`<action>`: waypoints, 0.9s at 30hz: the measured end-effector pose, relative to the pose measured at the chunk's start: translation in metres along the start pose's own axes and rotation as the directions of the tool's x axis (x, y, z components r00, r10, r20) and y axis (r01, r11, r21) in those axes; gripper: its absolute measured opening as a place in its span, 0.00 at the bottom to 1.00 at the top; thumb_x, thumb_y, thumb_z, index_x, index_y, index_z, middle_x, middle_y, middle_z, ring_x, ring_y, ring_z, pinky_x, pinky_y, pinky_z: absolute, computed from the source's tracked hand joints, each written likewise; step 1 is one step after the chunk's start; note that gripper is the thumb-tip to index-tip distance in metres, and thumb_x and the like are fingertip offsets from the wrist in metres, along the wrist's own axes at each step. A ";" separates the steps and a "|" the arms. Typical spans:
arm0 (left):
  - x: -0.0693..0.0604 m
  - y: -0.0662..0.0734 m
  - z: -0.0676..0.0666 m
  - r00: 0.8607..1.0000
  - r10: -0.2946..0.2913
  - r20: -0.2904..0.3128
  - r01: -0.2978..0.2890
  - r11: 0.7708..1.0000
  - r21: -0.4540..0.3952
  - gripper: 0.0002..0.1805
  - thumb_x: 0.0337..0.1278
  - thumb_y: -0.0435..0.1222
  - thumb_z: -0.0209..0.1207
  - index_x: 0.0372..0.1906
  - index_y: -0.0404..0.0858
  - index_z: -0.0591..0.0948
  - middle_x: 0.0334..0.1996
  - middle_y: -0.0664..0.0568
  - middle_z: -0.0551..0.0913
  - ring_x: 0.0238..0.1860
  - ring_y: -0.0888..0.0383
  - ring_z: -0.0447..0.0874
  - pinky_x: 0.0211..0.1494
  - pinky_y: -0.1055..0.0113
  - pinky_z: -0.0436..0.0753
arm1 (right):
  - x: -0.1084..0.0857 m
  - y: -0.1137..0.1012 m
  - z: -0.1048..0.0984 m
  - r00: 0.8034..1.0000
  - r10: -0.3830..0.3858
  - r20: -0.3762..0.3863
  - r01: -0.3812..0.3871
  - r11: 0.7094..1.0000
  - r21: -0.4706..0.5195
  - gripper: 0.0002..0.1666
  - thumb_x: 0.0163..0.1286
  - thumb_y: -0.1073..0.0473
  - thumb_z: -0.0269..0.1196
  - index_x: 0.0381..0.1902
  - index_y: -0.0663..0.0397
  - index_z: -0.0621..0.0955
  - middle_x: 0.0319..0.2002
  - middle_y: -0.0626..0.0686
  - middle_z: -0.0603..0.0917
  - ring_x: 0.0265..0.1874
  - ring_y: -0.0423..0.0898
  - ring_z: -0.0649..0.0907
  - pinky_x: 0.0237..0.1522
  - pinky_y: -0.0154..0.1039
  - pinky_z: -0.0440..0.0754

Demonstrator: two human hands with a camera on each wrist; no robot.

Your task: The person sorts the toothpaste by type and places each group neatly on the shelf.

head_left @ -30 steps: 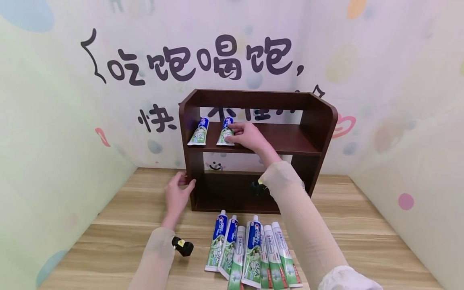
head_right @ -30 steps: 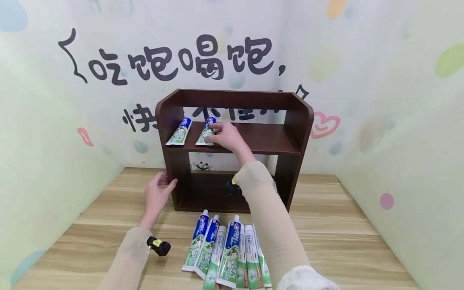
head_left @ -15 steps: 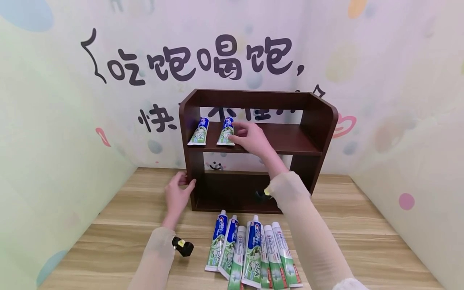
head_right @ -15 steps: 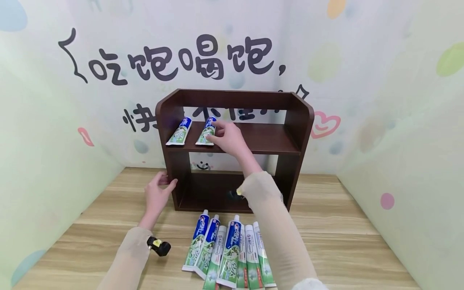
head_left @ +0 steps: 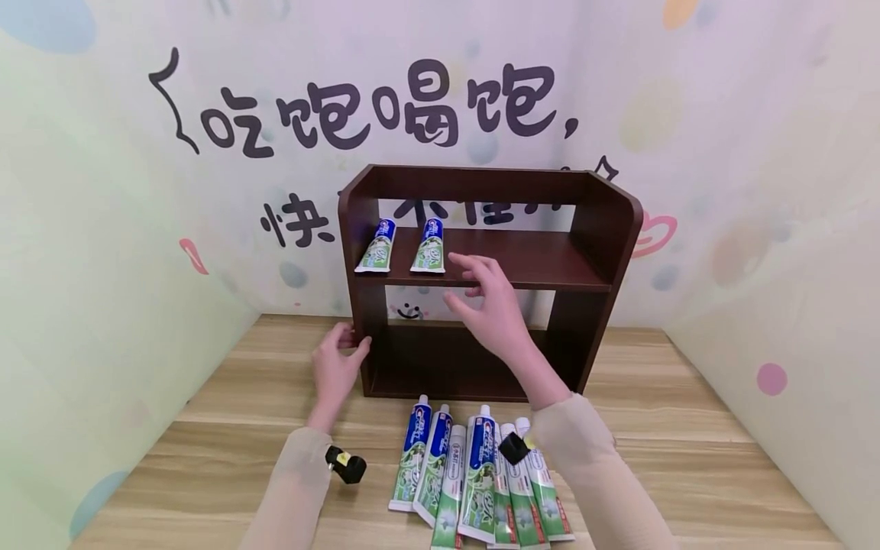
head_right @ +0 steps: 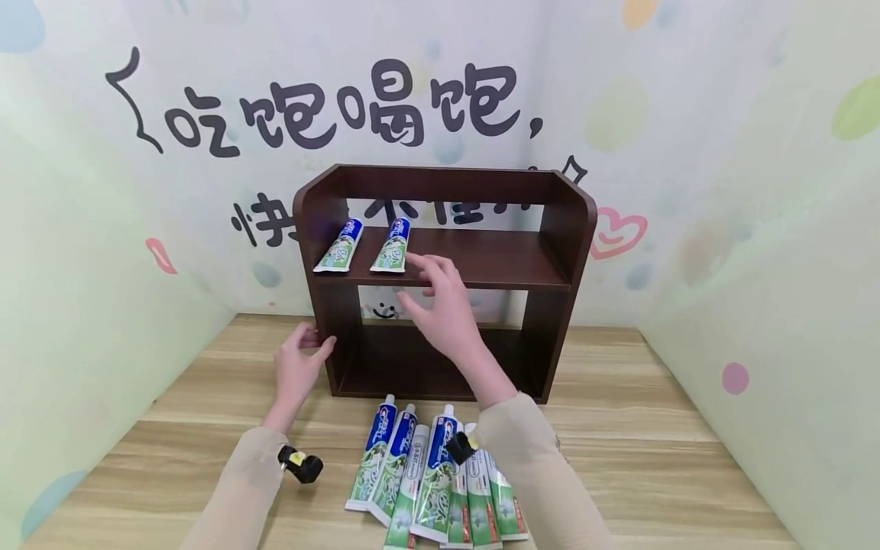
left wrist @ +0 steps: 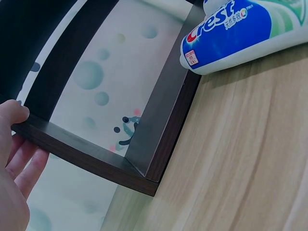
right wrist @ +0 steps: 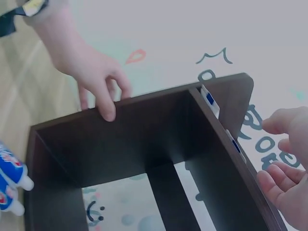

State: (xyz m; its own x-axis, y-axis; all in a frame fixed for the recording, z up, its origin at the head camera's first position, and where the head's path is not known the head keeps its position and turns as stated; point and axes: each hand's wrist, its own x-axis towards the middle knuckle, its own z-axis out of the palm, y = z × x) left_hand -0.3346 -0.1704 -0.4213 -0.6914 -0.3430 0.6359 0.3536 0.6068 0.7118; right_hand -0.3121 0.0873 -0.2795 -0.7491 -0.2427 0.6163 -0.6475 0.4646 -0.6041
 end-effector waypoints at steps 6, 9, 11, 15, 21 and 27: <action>0.000 0.000 0.000 1.000 -0.012 -0.006 0.012 1.000 -0.004 0.13 0.49 0.34 0.70 0.39 0.33 0.82 0.35 0.39 0.88 0.35 0.44 0.88 0.43 0.52 0.82 | -0.031 0.006 0.001 1.000 0.005 0.017 -0.005 1.000 0.002 0.33 0.66 0.57 0.68 0.68 0.45 0.73 0.60 0.55 0.75 0.55 0.50 0.79 0.53 0.48 0.85; 0.000 0.001 0.000 1.000 -0.009 -0.003 0.009 1.000 -0.007 0.13 0.49 0.33 0.70 0.40 0.32 0.82 0.36 0.39 0.88 0.35 0.43 0.88 0.42 0.52 0.82 | -0.047 0.013 0.002 0.999 0.031 0.021 -0.031 0.999 -0.009 0.32 0.66 0.56 0.67 0.68 0.45 0.73 0.59 0.54 0.76 0.55 0.49 0.79 0.53 0.47 0.84; 0.000 0.000 0.001 1.000 -0.008 0.000 0.008 1.000 -0.004 0.13 0.49 0.33 0.70 0.40 0.33 0.82 0.36 0.39 0.88 0.35 0.44 0.88 0.42 0.53 0.82 | -0.058 0.018 0.004 0.998 0.053 0.026 -0.053 0.998 -0.018 0.32 0.67 0.55 0.67 0.68 0.43 0.73 0.60 0.53 0.76 0.56 0.49 0.79 0.53 0.46 0.84; 0.000 -0.001 0.001 1.000 -0.021 0.003 0.021 1.000 -0.003 0.12 0.50 0.34 0.69 0.39 0.33 0.82 0.36 0.39 0.88 0.35 0.44 0.88 0.42 0.54 0.82 | -0.078 0.027 0.007 0.996 0.086 0.037 -0.084 0.996 -0.038 0.31 0.67 0.55 0.66 0.68 0.40 0.73 0.61 0.51 0.76 0.57 0.49 0.78 0.53 0.45 0.84; -0.001 -0.001 0.000 1.000 -0.016 0.003 0.016 1.000 -0.002 0.12 0.49 0.34 0.69 0.39 0.33 0.82 0.36 0.38 0.88 0.35 0.43 0.88 0.42 0.53 0.83 | -0.103 0.032 0.009 0.991 0.129 0.044 -0.127 0.991 -0.047 0.32 0.67 0.57 0.67 0.68 0.41 0.73 0.61 0.50 0.76 0.55 0.47 0.78 0.51 0.43 0.84; 0.000 0.002 -0.001 1.000 -0.021 0.022 0.022 1.000 -0.013 0.13 0.51 0.34 0.68 0.41 0.33 0.82 0.37 0.37 0.88 0.36 0.42 0.88 0.43 0.50 0.83 | -0.123 0.040 0.008 0.982 0.181 0.054 -0.178 0.982 -0.061 0.33 0.66 0.58 0.68 0.68 0.39 0.73 0.61 0.52 0.77 0.53 0.47 0.79 0.49 0.40 0.84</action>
State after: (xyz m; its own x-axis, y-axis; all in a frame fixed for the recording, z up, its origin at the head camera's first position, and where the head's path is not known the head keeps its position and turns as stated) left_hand -0.3334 -0.1697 -0.4202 -0.7123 -0.3403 0.6138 0.3464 0.5902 0.7292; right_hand -0.2471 0.1285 -0.3834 -0.8606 -0.2003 0.4682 -0.4940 0.5517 -0.6720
